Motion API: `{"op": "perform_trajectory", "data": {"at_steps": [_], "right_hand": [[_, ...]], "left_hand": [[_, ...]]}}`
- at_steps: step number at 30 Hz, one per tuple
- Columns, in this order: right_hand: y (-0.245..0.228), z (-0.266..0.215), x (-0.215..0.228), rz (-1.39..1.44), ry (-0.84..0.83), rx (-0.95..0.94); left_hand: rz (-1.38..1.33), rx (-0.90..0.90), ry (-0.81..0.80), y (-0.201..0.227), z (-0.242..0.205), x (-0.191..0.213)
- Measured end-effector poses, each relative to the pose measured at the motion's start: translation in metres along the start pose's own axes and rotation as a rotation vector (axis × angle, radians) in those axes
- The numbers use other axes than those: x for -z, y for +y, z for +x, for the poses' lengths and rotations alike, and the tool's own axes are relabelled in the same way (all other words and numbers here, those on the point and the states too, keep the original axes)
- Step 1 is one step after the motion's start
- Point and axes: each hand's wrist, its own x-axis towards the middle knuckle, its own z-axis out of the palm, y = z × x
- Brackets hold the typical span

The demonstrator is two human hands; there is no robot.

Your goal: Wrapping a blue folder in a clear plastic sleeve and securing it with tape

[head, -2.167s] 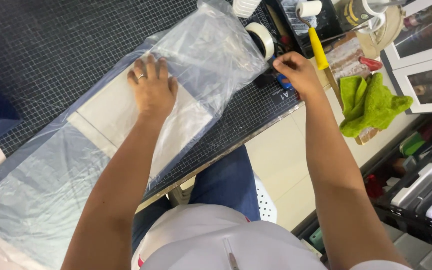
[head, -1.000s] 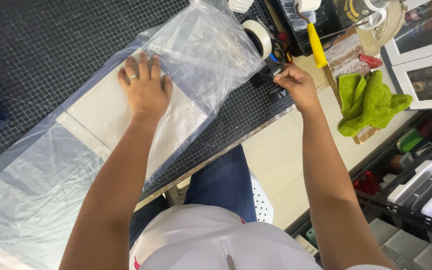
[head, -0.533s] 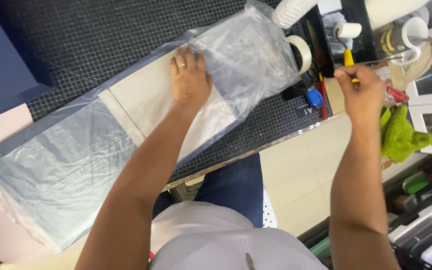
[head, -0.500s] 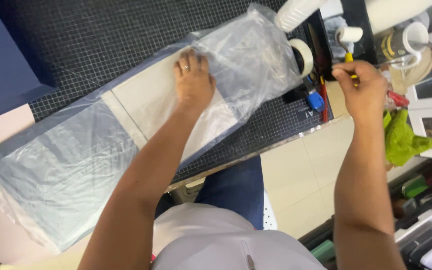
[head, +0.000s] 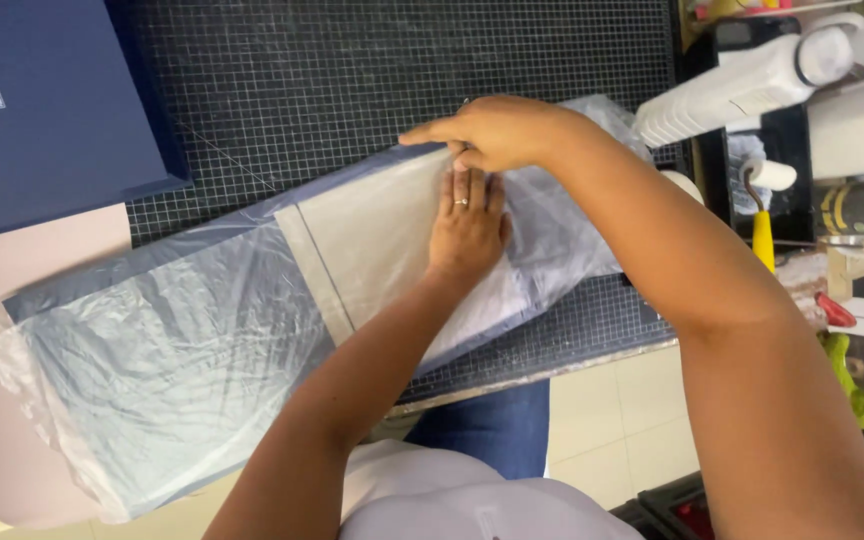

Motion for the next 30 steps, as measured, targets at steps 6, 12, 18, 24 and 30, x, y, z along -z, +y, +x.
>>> {"op": "perform_trajectory", "data": {"at_steps": [6,12,18,24,30], "right_hand": [[0.027,0.049,-0.006,0.061,-0.05,0.126],[0.016,0.062,-0.001,-0.089,-0.117,0.038],[0.018,0.076,-0.011,-0.298,0.001,-0.039],[0.058,0.085,-0.005,-0.264,0.269,-0.094],[0.043,-0.043,-0.036,0.367,1.146,-0.026]], "left_hand": [[-0.037,0.023,-0.063,-0.001,0.0,0.004],[-0.046,0.022,-0.016,-0.001,0.001,0.008],[-0.02,0.019,-0.051,0.0,0.002,0.01],[-0.038,0.014,-0.079,-0.001,0.003,0.011],[-0.204,0.039,-0.114,-0.004,0.011,0.018]]}}
